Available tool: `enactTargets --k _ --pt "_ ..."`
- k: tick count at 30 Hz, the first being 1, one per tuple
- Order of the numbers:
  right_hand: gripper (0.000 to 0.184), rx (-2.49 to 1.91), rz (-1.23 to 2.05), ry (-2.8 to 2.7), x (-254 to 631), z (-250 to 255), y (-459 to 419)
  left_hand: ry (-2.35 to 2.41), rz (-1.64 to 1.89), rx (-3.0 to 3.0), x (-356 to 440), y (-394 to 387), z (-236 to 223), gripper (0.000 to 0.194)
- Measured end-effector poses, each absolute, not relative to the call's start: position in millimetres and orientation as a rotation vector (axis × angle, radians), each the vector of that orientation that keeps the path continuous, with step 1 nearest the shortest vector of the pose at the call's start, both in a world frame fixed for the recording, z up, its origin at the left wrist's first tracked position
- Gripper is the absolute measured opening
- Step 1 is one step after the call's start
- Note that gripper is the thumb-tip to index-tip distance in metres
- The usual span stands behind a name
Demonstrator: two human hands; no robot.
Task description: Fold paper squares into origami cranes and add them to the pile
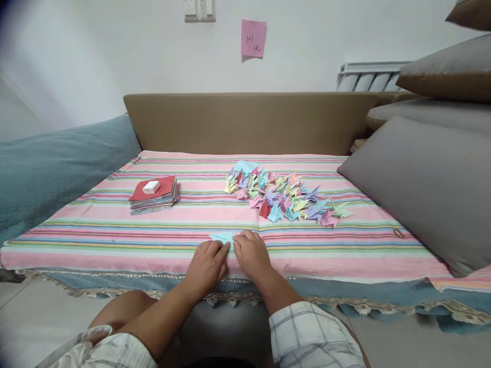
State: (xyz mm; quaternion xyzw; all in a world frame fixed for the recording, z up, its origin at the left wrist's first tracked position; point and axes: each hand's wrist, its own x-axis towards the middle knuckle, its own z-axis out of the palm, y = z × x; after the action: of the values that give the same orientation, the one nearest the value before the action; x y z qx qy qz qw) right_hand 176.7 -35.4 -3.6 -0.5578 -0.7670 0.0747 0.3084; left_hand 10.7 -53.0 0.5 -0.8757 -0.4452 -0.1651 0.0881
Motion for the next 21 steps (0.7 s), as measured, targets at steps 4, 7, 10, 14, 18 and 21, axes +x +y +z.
enactTargets --k 4,7,10,14,18,21 --pt "0.027 -1.467 0.302 -2.001 178 -2 -38 -1.354 -0.578 -2.614 9 -48 7 0.045" --pt "0.028 -1.418 0.355 -2.006 178 -3 -40 -1.386 -0.605 -2.623 9 -45 10 0.062" --pt "0.03 -1.39 0.372 -2.029 179 -4 -41 -1.391 -0.622 -2.654 11 -44 9 0.067" --pt "0.029 -1.356 0.263 -2.069 183 -6 -39 -1.384 -0.624 -2.687 14 -41 6 0.057" --pt "0.031 -1.289 0.186 -2.114 191 -4 -37 -1.301 -0.613 -2.751 8 -31 6 0.048" --pt "0.031 -1.255 0.164 -2.18 199 -3 -34 -1.151 -0.567 -2.864 1 -21 11 0.044"
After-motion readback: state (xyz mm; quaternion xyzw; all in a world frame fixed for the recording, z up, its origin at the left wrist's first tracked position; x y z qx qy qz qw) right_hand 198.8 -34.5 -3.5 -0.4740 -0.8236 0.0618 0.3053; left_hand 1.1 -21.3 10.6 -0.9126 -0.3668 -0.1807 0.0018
